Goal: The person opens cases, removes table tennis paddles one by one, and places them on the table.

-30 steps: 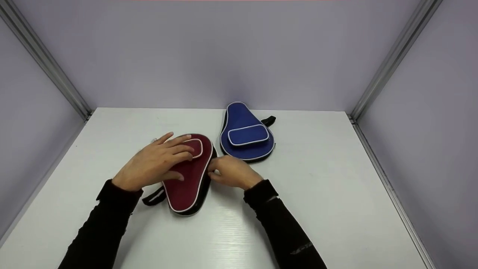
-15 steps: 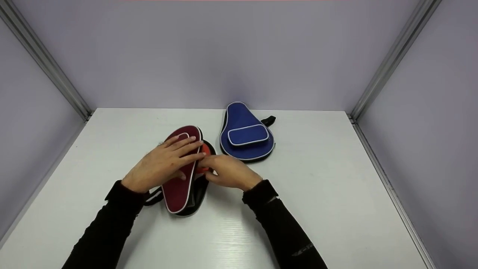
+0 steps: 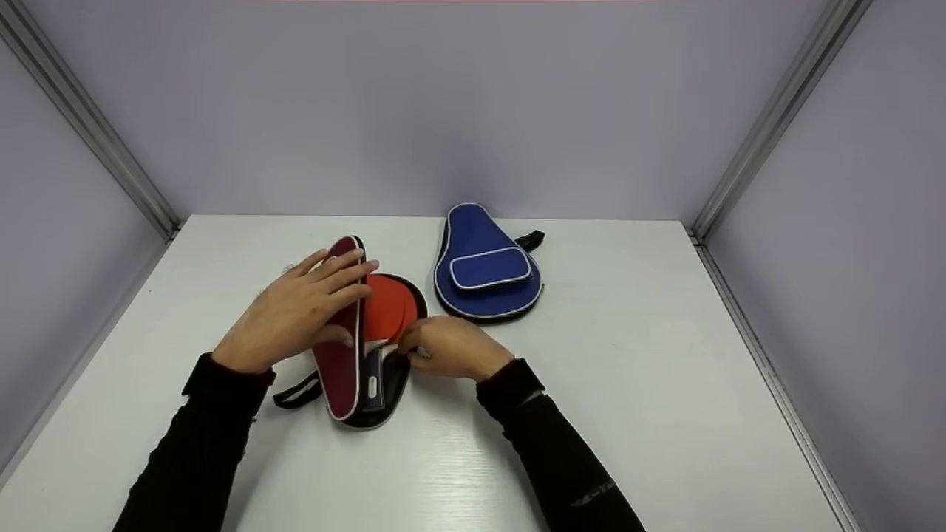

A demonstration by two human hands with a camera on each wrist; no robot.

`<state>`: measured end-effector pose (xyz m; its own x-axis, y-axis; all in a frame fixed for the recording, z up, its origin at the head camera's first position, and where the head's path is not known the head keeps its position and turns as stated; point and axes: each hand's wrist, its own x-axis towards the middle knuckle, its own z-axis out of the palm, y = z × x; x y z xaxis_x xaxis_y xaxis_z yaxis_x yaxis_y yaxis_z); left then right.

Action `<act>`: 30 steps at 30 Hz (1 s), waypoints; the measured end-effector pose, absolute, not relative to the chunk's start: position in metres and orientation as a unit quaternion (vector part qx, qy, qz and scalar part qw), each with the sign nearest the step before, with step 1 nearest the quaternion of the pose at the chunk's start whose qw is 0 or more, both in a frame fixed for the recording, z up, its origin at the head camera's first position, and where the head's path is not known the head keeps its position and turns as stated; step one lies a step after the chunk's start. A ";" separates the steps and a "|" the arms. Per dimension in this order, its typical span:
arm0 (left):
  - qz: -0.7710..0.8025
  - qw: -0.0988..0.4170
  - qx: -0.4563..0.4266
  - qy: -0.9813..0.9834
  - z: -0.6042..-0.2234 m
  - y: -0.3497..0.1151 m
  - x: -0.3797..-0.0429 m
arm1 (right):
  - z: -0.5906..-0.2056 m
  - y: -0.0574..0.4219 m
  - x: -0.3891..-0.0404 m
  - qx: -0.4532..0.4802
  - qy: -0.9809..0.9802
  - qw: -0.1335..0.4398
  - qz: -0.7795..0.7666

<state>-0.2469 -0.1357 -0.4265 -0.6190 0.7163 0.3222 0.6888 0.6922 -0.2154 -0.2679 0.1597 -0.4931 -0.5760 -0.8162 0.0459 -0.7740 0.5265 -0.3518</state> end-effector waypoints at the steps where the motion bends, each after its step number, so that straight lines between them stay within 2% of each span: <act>1: 0.028 0.192 -0.389 -0.900 -0.424 -0.138 -0.247 | -0.494 0.159 -0.268 -0.458 0.872 0.059 -0.164; 12: -0.052 0.167 -0.353 -0.919 -0.408 -0.161 -0.243 | -0.499 0.156 -0.264 -0.478 0.870 0.034 -0.115; 30: -0.109 0.120 -0.278 -0.947 -0.397 -0.186 -0.237 | -0.496 0.164 -0.259 -0.389 0.915 0.036 -0.101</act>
<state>-0.2372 -0.1861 -0.3975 -0.8165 0.5011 0.2870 0.5530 0.8215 0.1391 -0.2592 0.1642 -0.4962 -0.6942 -0.7197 0.0130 -0.7052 0.6764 -0.2127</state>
